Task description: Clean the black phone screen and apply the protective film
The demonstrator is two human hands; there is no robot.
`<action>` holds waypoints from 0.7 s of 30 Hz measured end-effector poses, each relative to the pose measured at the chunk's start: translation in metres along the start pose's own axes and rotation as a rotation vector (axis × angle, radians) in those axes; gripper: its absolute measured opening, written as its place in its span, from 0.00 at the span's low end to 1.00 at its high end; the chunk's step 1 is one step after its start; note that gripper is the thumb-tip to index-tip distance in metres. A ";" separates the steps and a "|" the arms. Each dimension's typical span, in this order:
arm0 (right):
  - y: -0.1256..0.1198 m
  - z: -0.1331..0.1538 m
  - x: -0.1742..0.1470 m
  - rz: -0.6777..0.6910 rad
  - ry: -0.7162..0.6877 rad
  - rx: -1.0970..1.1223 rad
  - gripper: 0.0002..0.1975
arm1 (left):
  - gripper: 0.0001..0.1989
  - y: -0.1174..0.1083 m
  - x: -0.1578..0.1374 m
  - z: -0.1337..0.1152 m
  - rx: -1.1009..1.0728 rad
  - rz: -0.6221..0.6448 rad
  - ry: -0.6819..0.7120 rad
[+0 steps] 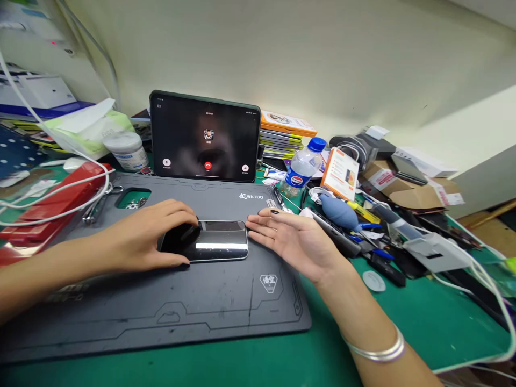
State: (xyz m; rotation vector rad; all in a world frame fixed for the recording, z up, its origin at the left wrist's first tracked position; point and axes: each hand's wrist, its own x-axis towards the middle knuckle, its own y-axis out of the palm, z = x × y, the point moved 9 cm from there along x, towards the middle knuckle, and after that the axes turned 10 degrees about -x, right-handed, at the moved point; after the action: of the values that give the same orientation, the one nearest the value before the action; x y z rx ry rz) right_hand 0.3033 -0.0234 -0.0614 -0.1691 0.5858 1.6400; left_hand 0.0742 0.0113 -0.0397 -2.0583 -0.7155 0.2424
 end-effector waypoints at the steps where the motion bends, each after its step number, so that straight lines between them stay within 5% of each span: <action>1: 0.000 0.000 0.000 0.000 0.005 0.010 0.04 | 0.22 0.000 0.000 0.000 0.002 -0.001 -0.002; 21: 0.001 0.007 0.001 0.044 -0.066 0.057 0.10 | 0.25 -0.003 0.001 0.002 -0.049 -0.058 -0.042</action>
State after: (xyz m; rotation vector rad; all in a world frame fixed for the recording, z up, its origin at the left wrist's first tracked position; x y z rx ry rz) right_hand 0.3039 -0.0193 -0.0560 -0.0604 0.5882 1.6629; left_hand 0.0727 0.0143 -0.0379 -2.0807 -0.8132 0.2374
